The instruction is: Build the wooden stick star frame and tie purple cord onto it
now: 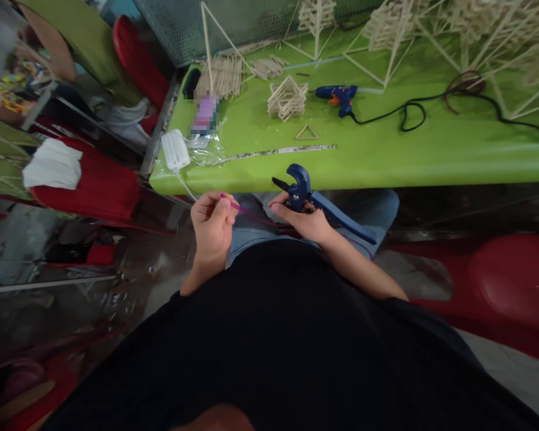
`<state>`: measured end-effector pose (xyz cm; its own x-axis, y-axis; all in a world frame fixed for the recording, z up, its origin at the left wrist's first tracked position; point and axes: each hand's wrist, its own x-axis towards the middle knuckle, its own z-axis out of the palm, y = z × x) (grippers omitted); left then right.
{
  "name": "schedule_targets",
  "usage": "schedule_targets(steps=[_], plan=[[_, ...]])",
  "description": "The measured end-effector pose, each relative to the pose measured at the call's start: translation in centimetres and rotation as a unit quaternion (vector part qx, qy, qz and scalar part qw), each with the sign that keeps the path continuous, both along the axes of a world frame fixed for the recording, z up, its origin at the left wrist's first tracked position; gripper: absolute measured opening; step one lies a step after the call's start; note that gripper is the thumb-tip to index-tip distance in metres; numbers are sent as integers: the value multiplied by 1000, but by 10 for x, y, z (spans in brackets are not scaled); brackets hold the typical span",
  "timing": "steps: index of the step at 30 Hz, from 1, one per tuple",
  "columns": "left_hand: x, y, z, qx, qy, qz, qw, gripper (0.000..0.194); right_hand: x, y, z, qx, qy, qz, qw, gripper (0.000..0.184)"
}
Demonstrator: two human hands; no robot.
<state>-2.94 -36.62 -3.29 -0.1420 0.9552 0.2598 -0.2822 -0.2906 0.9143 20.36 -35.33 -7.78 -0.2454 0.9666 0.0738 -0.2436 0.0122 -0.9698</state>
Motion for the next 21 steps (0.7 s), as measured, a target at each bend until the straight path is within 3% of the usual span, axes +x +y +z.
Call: schedule_targets(steps=[5,10,14,21], plan=[[12,-3,-1,-28,1,-32,999,22,-24,-9,21,30,-1,53,998,37],[20,3,-6,-22,19,-4,1000,23,-44,-11,11,-26,62,60,996,43],[18,13,-3,-9,13,42,999,27,-44,-8,4,-55,93,91,990,43],[-13,40,12,11,-57,67,996,35,-27,-2,-4,-62,124,127,982,44]])
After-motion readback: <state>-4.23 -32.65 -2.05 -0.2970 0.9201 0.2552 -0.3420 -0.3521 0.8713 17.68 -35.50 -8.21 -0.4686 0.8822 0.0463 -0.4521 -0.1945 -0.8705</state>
